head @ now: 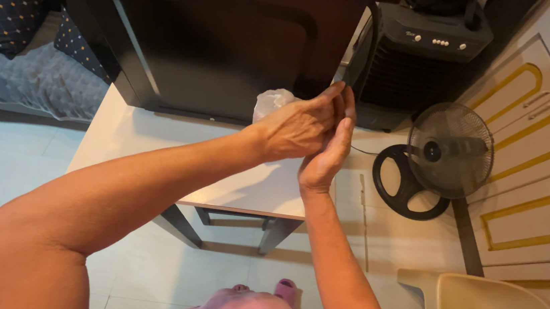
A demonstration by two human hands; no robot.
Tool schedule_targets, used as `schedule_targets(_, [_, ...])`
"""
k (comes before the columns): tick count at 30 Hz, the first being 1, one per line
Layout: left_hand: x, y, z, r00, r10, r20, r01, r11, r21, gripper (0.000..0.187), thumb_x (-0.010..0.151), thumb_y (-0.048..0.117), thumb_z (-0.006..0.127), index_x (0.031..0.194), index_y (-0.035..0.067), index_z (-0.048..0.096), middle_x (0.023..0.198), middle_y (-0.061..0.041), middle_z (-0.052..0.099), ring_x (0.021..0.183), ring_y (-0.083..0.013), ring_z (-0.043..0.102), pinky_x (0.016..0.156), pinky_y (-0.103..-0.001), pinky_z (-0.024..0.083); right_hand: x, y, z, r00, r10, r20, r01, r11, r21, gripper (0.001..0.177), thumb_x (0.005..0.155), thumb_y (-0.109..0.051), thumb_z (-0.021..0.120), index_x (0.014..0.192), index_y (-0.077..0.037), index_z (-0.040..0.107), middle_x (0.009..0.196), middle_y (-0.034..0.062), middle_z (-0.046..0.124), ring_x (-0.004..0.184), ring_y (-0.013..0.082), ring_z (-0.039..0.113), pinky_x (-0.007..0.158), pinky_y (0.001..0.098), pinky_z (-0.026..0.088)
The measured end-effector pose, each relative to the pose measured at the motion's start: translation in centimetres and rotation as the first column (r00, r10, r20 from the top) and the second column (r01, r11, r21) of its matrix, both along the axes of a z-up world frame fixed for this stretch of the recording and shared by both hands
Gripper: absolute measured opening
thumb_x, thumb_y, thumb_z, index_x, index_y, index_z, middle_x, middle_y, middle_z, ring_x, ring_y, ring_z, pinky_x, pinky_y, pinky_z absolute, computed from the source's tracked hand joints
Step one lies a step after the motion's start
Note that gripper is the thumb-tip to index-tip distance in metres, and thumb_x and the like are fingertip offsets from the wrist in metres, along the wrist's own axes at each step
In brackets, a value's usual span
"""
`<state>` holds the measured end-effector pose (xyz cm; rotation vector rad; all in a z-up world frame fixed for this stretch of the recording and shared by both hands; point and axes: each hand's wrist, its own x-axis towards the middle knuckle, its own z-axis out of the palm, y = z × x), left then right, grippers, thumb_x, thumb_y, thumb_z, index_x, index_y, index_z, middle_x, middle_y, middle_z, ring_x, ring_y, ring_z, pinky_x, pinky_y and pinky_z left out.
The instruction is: The person wipes the exterior surfaces of a black microwave oven using a white cloth. They clean the front door, sides, and top of the appliance while it sits on a white table.
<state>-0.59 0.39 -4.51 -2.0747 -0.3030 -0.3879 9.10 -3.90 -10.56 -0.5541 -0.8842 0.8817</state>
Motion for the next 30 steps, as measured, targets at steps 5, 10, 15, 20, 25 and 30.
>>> schedule_targets(5, [-0.5, 0.1, 1.3, 0.982, 0.032, -0.186, -0.061, 0.987, -0.15, 0.015, 0.084, 0.017, 0.064, 0.081, 0.009, 0.077, 0.089, -0.005, 0.072, 0.108, -0.0287, 0.064, 0.128, -0.055, 0.012, -0.2, -0.3, 0.4, 0.991, -0.062, 0.117, 0.058, 0.998, 0.035, 0.062, 0.111, -0.039, 0.031, 0.159, -0.001, 0.037, 0.163, 0.0144, 0.041, 0.154, 0.0271, 0.037, 0.13, 0.0401, 0.027])
schedule_targets(10, [-0.7, 0.3, 2.7, 0.99, 0.029, -0.138, -0.032, 0.999, -0.017, 0.018, 0.075, 0.023, 0.063, 0.074, 0.011, 0.076, 0.095, -0.004, 0.072, 0.115, -0.028, 0.063, 0.124, -0.051, 0.012, 0.3, -0.4, 1.7, 0.993, -0.02, 0.116, 0.013, 0.998, 0.055, 0.063, 0.111, -0.039, 0.031, 0.16, 0.0, 0.035, 0.164, 0.0143, 0.039, 0.156, 0.0268, 0.034, 0.131, 0.0409, 0.025])
schedule_targets(15, [-1.0, 0.6, 4.4, 0.995, 0.003, -0.102, 0.001, 0.999, 0.038, 0.02, 0.077, 0.022, 0.063, 0.082, 0.008, 0.077, 0.094, -0.004, 0.071, 0.111, -0.0274, 0.064, 0.126, -0.05, 0.014, 1.0, -0.1, 3.0, 0.991, 0.017, 0.134, -0.028, 0.996, 0.08, 0.065, 0.11, -0.04, 0.033, 0.16, 0.001, 0.034, 0.166, 0.0144, 0.037, 0.157, 0.0266, 0.033, 0.132, 0.041, 0.024])
schedule_targets(20, [-0.9, 0.6, 5.7, 0.996, 0.009, -0.087, -0.005, 0.999, 0.038, 0.022, 0.077, 0.023, 0.063, 0.084, 0.007, 0.077, 0.094, -0.003, 0.071, 0.11, -0.0263, 0.063, 0.127, -0.049, 0.014, 1.5, 0.2, 4.3, 0.99, 0.06, 0.128, -0.074, 0.991, 0.11, 0.065, 0.112, -0.041, 0.034, 0.161, 0.001, 0.034, 0.167, 0.0158, 0.038, 0.158, 0.0272, 0.033, 0.134, 0.0414, 0.023])
schedule_targets(25, [-0.8, 0.8, 7.0, 0.988, 0.061, -0.145, -0.052, 0.997, 0.062, 0.022, 0.079, 0.026, 0.063, 0.079, 0.008, 0.076, 0.09, -0.002, 0.07, 0.11, -0.0254, 0.064, 0.126, -0.05, 0.012, 2.0, 0.4, 5.5, 0.985, 0.073, 0.153, -0.094, 0.986, 0.135, 0.066, 0.113, -0.042, 0.034, 0.162, 0.001, 0.033, 0.168, 0.0157, 0.036, 0.16, 0.0272, 0.031, 0.136, 0.0416, 0.021])
schedule_targets(30, [-1.0, 0.6, 8.7, 0.957, 0.156, -0.244, -0.127, 0.983, 0.129, 0.018, 0.082, 0.024, 0.063, 0.082, 0.012, 0.077, 0.089, 0.001, 0.071, 0.111, -0.0234, 0.064, 0.127, -0.052, 0.01, 2.5, 0.5, 6.6, 0.98, 0.081, 0.18, -0.107, 0.984, 0.144, 0.067, 0.114, -0.044, 0.03, 0.163, 0.001, 0.03, 0.171, 0.0158, 0.033, 0.163, 0.0273, 0.027, 0.138, 0.0417, 0.018])
